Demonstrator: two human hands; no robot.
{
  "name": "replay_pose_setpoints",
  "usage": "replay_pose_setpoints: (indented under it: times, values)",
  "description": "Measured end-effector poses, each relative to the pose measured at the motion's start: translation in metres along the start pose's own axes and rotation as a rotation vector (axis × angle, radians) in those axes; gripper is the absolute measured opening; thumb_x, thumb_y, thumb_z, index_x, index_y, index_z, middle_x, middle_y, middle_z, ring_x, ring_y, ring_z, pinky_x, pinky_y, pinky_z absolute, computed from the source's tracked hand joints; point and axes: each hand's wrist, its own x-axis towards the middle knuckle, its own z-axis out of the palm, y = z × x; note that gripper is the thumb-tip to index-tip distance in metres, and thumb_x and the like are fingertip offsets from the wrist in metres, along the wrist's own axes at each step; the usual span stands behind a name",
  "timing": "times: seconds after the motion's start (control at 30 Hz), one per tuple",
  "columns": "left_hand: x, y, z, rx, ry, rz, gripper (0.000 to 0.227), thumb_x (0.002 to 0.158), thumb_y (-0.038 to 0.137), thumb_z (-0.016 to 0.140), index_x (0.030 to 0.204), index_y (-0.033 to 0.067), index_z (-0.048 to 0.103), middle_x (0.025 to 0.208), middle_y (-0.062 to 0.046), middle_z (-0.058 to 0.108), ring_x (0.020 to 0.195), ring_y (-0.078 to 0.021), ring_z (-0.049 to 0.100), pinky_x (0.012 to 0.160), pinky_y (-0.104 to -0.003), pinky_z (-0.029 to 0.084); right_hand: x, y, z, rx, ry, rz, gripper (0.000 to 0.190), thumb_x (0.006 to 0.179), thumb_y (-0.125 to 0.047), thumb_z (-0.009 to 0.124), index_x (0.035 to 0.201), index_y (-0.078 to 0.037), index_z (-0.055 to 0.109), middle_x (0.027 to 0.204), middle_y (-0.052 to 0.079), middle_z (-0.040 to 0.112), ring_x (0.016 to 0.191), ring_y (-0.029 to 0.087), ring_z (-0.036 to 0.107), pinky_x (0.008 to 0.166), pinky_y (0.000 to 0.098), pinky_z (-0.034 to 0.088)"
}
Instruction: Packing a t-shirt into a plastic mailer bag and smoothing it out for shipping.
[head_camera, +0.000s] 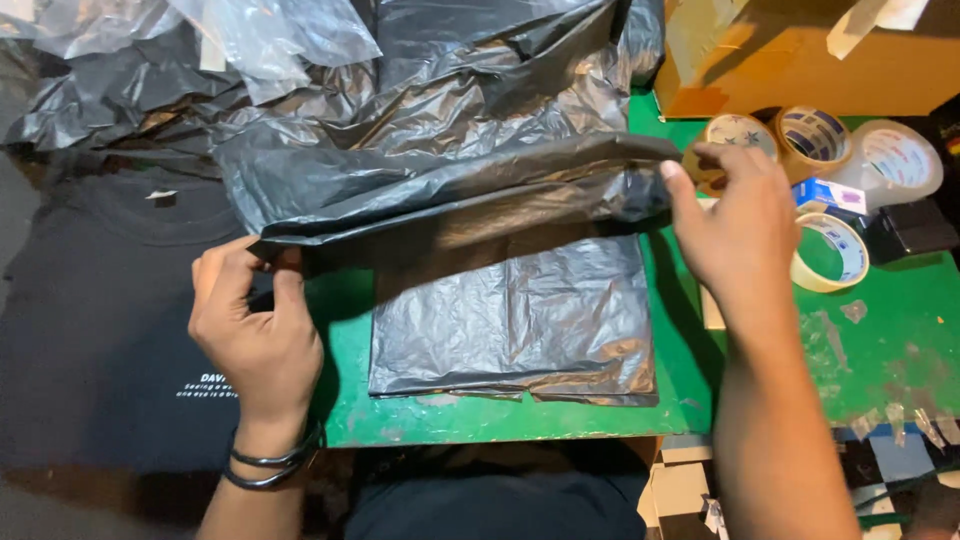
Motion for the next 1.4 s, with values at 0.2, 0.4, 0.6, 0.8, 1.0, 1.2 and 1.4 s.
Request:
replay_pose_setpoints:
  times: [0.2, 0.4, 0.6, 0.8, 1.0, 1.2, 1.4]
  values:
    - [-0.002, -0.002, 0.001, -0.015, -0.008, -0.046, 0.01, 0.096, -0.012, 0.062, 0.1, -0.0054, 0.068, 0.102, -0.016, 0.067, 0.096, -0.0307, 0.055, 0.09, -0.041, 0.044, -0.002, 0.003, 0.024, 0.346, 0.016, 0.023, 0.031, 0.098, -0.021, 0.077, 0.122, -0.003, 0.069, 0.111, 0.013, 0.073, 0.094, 0.025, 0.068, 0.082, 0.0399, 0.051]
    - [-0.008, -0.007, 0.008, -0.1, 0.022, -0.218, 0.021, 0.097, -0.009, 0.068, 0.117, -0.0025, 0.069, 0.089, -0.005, 0.058, 0.076, -0.0125, 0.049, 0.071, -0.029, 0.041, -0.01, -0.002, 0.014, 0.39, 0.107, 0.04, 0.023, 0.103, -0.009, 0.084, 0.09, -0.01, 0.065, 0.081, 0.002, 0.066, 0.071, 0.011, 0.057, 0.072, 0.0288, 0.044]
    - [-0.003, 0.01, 0.007, -0.225, -0.021, -0.245, 0.033, 0.084, -0.015, 0.053, 0.11, -0.0013, 0.068, 0.1, -0.011, 0.073, 0.084, -0.0202, 0.076, 0.074, -0.025, 0.057, -0.01, -0.023, 0.027, 0.138, -0.009, -0.112, 0.054, 0.096, -0.041, 0.076, 0.133, -0.002, 0.069, 0.12, 0.018, 0.068, 0.109, 0.039, 0.06, 0.093, 0.0488, 0.045]
    - [-0.004, -0.004, 0.011, -0.355, 0.006, -0.157, 0.017, 0.092, -0.014, 0.069, 0.108, -0.0078, 0.065, 0.09, -0.021, 0.069, 0.077, -0.0272, 0.072, 0.068, -0.038, 0.06, -0.014, -0.018, 0.05, 0.079, -0.069, -0.18, 0.033, 0.091, -0.031, 0.08, 0.124, -0.029, 0.075, 0.095, -0.004, 0.073, 0.103, 0.026, 0.066, 0.091, 0.0442, 0.042]
    - [-0.003, -0.004, 0.005, -0.31, -0.039, -0.075, 0.011, 0.094, -0.01, 0.069, 0.103, -0.0034, 0.069, 0.08, -0.016, 0.071, 0.066, -0.0263, 0.075, 0.062, -0.037, 0.06, -0.01, -0.038, 0.033, 0.376, 0.056, -0.407, 0.03, 0.098, -0.031, 0.076, 0.126, -0.02, 0.075, 0.103, 0.002, 0.066, 0.101, 0.029, 0.062, 0.092, 0.0396, 0.043]
    - [-0.003, 0.001, 0.009, -0.35, -0.064, -0.021, 0.009, 0.089, -0.008, 0.073, 0.094, -0.0006, 0.071, 0.085, -0.016, 0.075, 0.069, -0.0281, 0.077, 0.063, -0.036, 0.062, -0.011, -0.034, 0.043, 0.214, 0.042, -0.52, 0.01, 0.095, -0.026, 0.078, 0.104, -0.024, 0.076, 0.106, 0.0, 0.064, 0.106, 0.028, 0.059, 0.093, 0.0412, 0.042]
    - [-0.004, 0.005, 0.003, -0.314, -0.124, 0.194, 0.014, 0.091, -0.005, 0.074, 0.101, 0.0029, 0.07, 0.103, -0.013, 0.074, 0.095, -0.0283, 0.073, 0.091, -0.037, 0.058, -0.021, -0.058, 0.008, 0.23, 0.058, -0.529, 0.021, 0.098, -0.019, 0.078, 0.113, -0.007, 0.07, 0.111, 0.012, 0.067, 0.103, 0.034, 0.06, 0.089, 0.0436, 0.037]
